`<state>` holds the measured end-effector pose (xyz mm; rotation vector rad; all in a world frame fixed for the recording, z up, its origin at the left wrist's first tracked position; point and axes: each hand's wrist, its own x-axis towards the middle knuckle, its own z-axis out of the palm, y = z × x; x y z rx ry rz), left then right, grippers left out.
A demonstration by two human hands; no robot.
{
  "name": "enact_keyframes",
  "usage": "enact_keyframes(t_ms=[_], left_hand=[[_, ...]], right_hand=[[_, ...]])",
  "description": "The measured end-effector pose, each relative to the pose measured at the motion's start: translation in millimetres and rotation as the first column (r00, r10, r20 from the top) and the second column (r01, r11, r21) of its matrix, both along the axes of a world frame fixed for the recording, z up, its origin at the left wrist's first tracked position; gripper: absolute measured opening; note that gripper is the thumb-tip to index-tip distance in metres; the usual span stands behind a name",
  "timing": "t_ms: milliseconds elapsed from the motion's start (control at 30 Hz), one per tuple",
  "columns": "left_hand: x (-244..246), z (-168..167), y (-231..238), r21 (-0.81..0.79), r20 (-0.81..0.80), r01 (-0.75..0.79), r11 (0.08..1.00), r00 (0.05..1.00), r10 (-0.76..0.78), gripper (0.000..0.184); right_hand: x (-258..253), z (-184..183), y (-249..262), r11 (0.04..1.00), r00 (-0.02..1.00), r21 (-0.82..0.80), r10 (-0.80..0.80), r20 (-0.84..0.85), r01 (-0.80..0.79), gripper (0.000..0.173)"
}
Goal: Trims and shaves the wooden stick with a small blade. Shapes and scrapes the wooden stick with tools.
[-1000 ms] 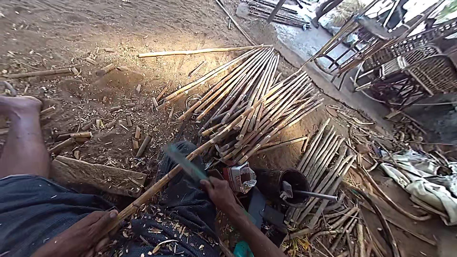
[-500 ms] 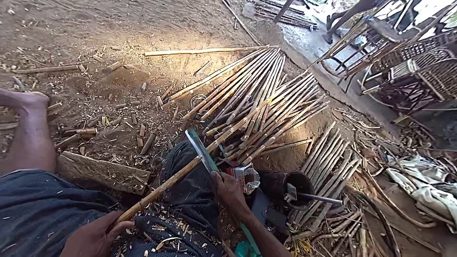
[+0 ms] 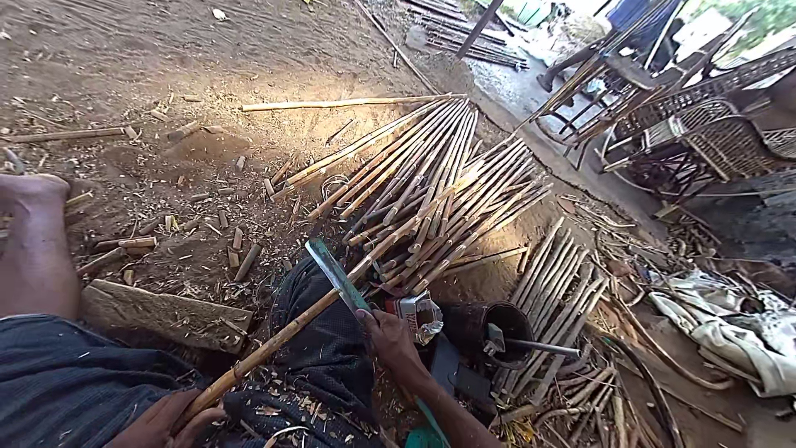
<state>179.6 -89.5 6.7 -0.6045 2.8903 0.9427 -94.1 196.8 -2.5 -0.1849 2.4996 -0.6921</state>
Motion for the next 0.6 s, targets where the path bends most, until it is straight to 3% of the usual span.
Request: enact_keyframes(t_ms=[133, 267, 400, 533, 600], left_hand=[[0.5, -7.2, 7.5, -0.011, -0.021, 0.004, 1.000, 1.000, -0.005, 0.064], [0.2, -4.6, 2.2, 0.001, -0.002, -0.008, 1.000, 1.000, 0.008, 0.063], [2.6, -10.8, 7.7, -0.053, -0.048, -0.003, 0.999, 0.999, 0.001, 0.062], [7.0, -10.3, 6.2, -0.061, -0.052, -0.008, 0.998, 0.999, 0.005, 0.064], [13.4, -3.4, -0.6, -0.016, 0.017, 0.013, 1.000, 1.000, -0.013, 0.068]], right_hand=[[-13.6, -9.0, 12.8, 0.993, 0.994, -0.044, -0.110, -0.023, 0.109, 0.060], [11.6, 0.3, 1.4, 0.992, 0.992, 0.001, 0.125, 0.019, -0.125, 0.057], [-8.2, -4.4, 3.9, 0.992, 0.992, -0.042, -0.123, -0.026, 0.122, 0.060], [22.5, 11.3, -11.3, 0.985, 0.979, 0.006, 0.173, 0.104, -0.175, 0.057], [8.3, 15.6, -2.0, 0.997, 0.994, -0.067, 0.042, 0.101, -0.036, 0.056]])
